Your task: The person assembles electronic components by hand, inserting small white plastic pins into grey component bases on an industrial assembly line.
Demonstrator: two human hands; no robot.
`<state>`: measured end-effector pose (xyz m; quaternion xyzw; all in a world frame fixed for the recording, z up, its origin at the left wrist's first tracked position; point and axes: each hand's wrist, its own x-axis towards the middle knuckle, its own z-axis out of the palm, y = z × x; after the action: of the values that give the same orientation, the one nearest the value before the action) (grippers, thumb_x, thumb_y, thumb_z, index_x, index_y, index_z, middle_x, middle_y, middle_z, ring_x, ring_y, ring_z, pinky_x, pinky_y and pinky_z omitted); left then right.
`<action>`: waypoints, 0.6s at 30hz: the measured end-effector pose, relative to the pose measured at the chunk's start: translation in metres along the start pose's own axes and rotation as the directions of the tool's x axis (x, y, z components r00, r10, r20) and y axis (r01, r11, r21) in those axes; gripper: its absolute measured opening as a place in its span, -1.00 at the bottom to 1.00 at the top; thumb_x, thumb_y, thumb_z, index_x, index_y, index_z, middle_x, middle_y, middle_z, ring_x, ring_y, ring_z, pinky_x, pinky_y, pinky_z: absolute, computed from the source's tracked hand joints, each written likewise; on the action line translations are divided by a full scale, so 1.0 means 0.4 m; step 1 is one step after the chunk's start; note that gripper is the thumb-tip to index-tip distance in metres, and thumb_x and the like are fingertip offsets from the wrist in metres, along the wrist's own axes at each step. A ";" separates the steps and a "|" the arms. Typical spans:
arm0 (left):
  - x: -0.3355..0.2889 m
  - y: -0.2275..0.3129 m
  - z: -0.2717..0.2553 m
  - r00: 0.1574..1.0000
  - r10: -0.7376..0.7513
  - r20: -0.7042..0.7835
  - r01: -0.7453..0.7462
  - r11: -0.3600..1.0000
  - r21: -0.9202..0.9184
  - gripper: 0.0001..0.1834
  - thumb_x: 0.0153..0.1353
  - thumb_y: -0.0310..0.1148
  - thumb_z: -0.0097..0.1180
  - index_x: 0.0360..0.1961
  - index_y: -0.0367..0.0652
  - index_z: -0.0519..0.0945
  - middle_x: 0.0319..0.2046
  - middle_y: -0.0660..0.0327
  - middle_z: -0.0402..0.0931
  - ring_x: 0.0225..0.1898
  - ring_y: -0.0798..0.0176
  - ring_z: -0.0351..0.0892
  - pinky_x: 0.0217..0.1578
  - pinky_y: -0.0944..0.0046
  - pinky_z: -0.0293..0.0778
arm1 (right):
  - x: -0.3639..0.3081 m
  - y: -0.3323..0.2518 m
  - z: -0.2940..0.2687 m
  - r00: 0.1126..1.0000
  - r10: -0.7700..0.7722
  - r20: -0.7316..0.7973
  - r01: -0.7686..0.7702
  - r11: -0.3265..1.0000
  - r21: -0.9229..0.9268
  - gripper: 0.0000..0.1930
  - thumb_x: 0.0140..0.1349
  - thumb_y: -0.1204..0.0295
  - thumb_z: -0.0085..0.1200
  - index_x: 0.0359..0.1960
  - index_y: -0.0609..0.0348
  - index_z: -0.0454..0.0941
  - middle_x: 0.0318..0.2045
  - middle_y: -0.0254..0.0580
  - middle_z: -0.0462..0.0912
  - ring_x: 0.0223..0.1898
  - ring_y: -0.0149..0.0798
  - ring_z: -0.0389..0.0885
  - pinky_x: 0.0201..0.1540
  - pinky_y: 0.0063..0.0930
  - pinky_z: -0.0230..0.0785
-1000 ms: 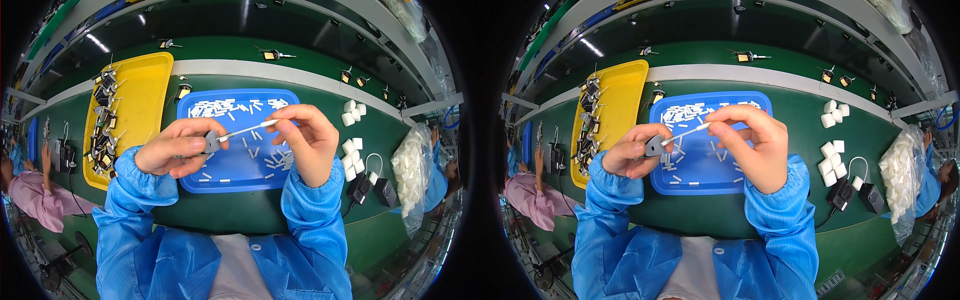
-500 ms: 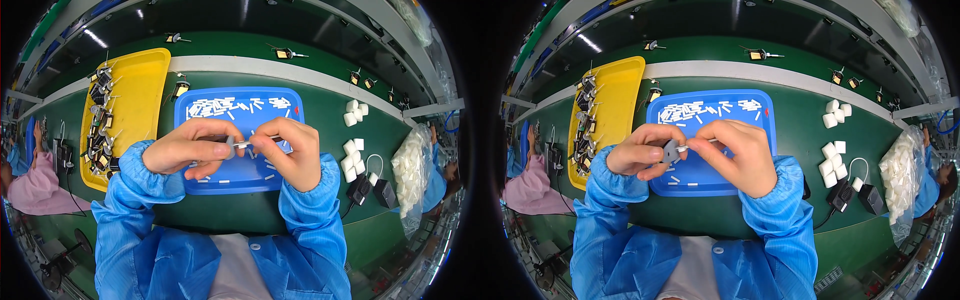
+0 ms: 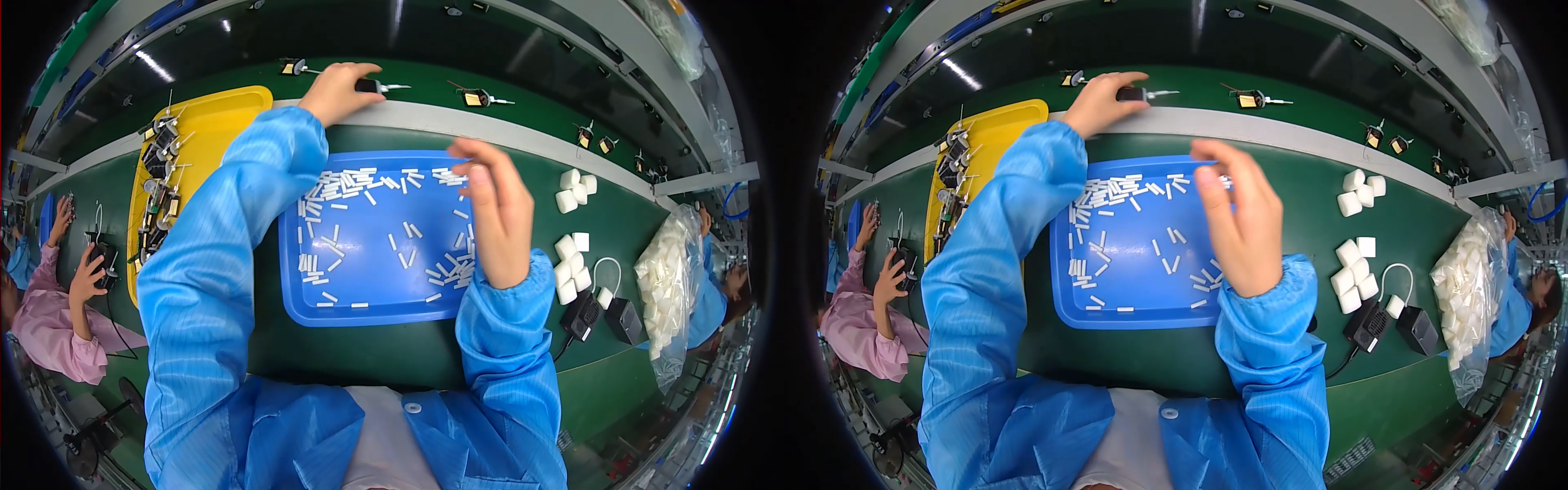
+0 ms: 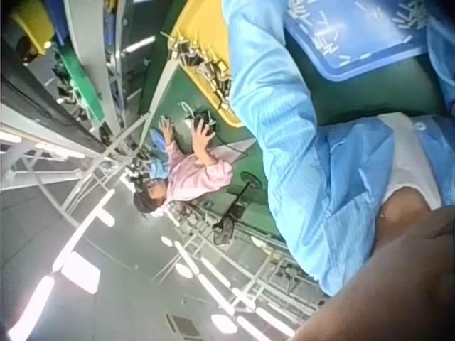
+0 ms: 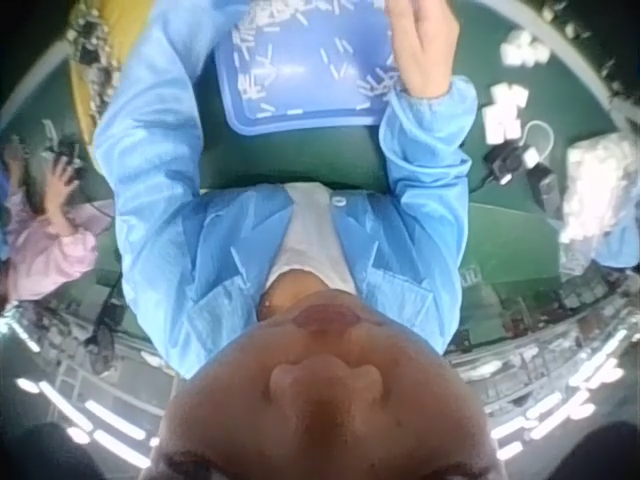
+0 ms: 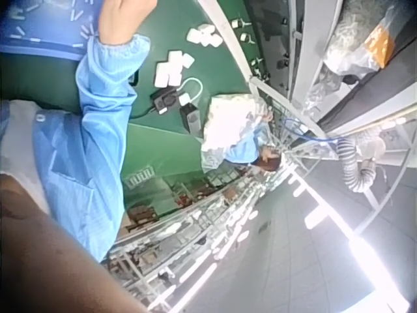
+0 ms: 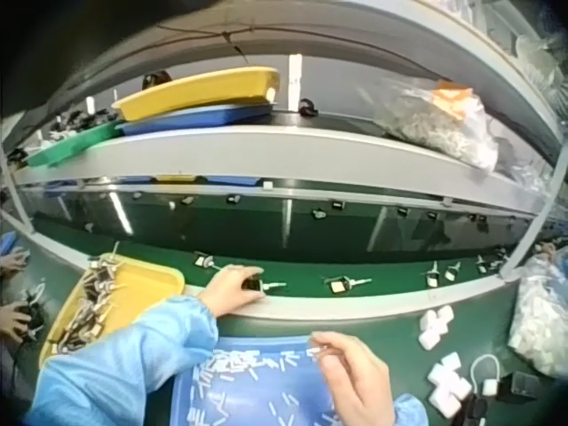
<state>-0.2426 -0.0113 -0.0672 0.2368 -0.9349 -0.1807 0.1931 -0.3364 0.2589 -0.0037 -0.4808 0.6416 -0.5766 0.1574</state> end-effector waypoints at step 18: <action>-0.023 -0.189 -0.103 0.982 -0.189 0.003 0.180 0.941 0.286 -0.68 0.06 -0.45 0.23 -0.28 -0.15 0.31 -0.31 0.03 0.53 -0.23 0.04 0.57 -0.18 0.10 0.47 | -0.072 0.101 0.091 0.871 0.143 0.471 0.199 0.772 -0.603 -0.86 -0.07 0.58 0.11 -0.41 0.15 0.53 -0.46 -0.05 0.57 -0.39 0.00 0.60 -0.34 -0.19 0.47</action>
<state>-0.1886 -0.0787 -0.0669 0.3459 -0.9276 -0.0650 0.1252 -0.3127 0.2554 -0.0602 -0.6452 0.7285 -0.1869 0.1347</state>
